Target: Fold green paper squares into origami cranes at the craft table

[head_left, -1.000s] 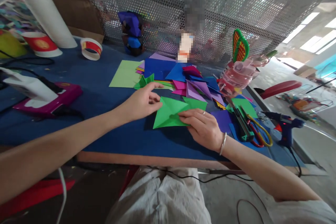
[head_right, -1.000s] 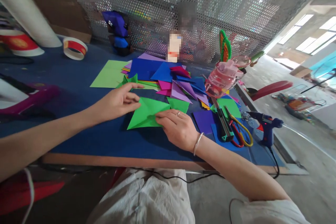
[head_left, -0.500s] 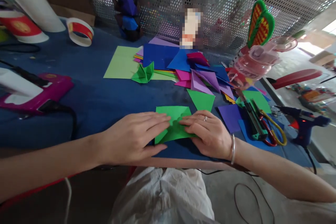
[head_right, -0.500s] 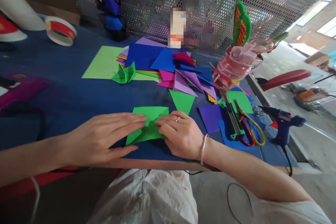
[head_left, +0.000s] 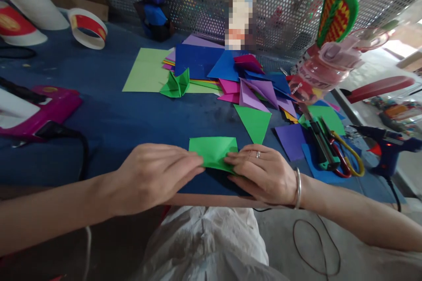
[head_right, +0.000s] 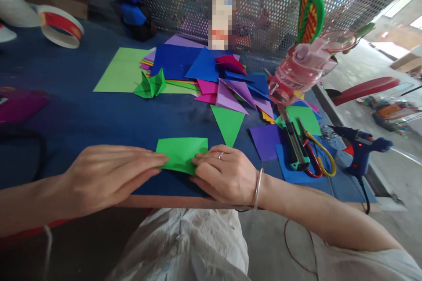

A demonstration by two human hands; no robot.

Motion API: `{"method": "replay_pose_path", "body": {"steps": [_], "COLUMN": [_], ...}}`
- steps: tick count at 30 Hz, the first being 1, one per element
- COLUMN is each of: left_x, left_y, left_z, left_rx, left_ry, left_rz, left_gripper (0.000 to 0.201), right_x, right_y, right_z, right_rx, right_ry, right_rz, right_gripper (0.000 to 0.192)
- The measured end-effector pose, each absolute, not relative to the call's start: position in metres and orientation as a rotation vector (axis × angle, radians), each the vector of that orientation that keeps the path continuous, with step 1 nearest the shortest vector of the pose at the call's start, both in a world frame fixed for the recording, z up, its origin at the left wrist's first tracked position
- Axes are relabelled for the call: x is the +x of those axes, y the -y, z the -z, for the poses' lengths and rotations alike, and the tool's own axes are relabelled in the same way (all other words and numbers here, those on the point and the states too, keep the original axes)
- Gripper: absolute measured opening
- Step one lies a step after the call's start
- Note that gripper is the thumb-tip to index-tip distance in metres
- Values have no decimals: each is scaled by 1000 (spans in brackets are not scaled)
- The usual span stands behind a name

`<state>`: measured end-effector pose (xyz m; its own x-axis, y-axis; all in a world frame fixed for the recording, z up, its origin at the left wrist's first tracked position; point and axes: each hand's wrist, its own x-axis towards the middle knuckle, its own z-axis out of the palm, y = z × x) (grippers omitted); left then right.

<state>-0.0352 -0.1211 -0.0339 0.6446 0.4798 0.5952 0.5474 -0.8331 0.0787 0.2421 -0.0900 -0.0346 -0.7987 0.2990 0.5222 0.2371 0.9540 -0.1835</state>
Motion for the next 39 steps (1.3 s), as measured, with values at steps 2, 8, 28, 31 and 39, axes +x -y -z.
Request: {"method": "replay_pose_path", "body": {"steps": [2,8,28,31,39], "left_x": [-34,-26,-21,-19,-14], "left_y": [119,112,88,85,63], "left_z": [34,26,32,28,4], "left_rx": [-2757,-2743,-2742,-2814,-3138], "left_ry": [1180,1818,1478,1619,2016], "left_rz": [1026,1139,575,540,859], "left_gripper": [15,22,31,39,39], "right_x": [241,230,221,221,220], "right_y": [91,85,71,68,66], "right_z": [34,30,31,31,29], "right_rx": [-521,-1051,-1176,-1177,-1042], "right_ry": [2474,2204,2538,2517,2106], "right_rz": [-237,-538,-330,-370,-740], "right_gripper": [11,13,22,19,18]}}
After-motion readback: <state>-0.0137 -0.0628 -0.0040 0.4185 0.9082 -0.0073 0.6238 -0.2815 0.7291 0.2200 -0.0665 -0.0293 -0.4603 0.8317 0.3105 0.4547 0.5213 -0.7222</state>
